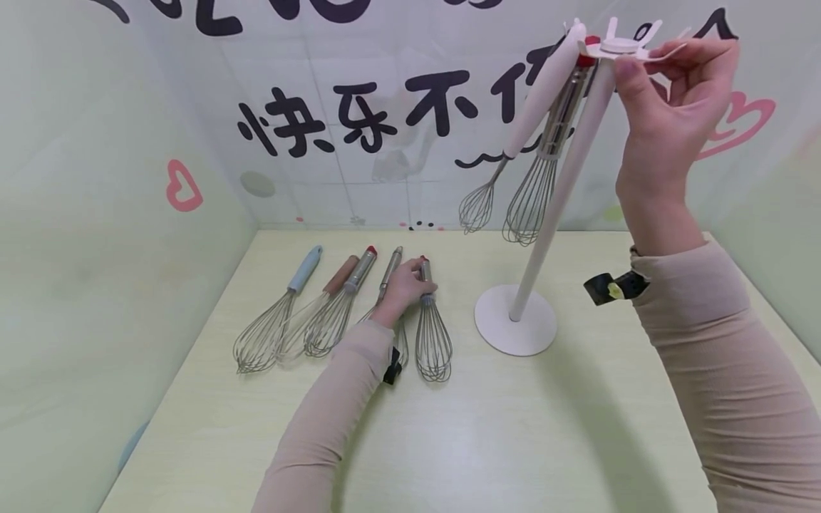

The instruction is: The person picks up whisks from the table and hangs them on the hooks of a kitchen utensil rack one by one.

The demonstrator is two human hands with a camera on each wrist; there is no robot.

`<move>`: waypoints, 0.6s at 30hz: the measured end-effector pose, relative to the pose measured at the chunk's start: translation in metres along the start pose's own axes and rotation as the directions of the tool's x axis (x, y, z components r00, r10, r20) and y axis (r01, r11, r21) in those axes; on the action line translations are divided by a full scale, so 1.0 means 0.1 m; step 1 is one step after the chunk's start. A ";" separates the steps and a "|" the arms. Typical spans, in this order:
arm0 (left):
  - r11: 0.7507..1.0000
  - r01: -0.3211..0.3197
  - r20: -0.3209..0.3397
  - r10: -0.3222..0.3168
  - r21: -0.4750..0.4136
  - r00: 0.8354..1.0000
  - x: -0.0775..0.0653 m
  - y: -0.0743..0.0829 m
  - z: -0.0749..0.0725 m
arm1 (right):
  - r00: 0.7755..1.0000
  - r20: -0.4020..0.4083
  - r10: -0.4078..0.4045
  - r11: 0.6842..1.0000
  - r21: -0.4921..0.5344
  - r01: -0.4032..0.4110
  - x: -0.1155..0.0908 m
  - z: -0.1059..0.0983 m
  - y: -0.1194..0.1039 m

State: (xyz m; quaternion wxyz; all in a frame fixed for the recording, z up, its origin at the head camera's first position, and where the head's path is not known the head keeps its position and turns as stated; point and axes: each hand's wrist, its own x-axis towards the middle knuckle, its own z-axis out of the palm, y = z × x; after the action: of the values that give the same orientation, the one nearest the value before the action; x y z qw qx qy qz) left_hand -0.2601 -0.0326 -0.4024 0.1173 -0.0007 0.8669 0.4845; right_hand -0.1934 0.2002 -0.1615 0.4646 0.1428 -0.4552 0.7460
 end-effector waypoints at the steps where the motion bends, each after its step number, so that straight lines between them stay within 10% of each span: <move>1: 1.000 0.003 0.007 -0.003 0.003 1.000 0.00 0.00 0.00 | 1.000 0.002 -0.005 1.000 -0.004 0.005 0.00 0.00 0.00; 18: 0.999 -0.009 0.000 0.009 0.049 1.000 -0.03 0.00 0.01 | 1.000 -0.001 -0.020 0.999 -0.033 0.020 -0.01 -0.01 0.06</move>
State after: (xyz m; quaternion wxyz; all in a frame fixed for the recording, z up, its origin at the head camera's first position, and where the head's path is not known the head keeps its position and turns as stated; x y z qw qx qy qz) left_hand -0.2568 -0.0321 -0.4027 0.1152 0.0062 0.8785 0.4636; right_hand -0.1978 0.1997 -0.1657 0.4746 0.1391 -0.4660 0.7337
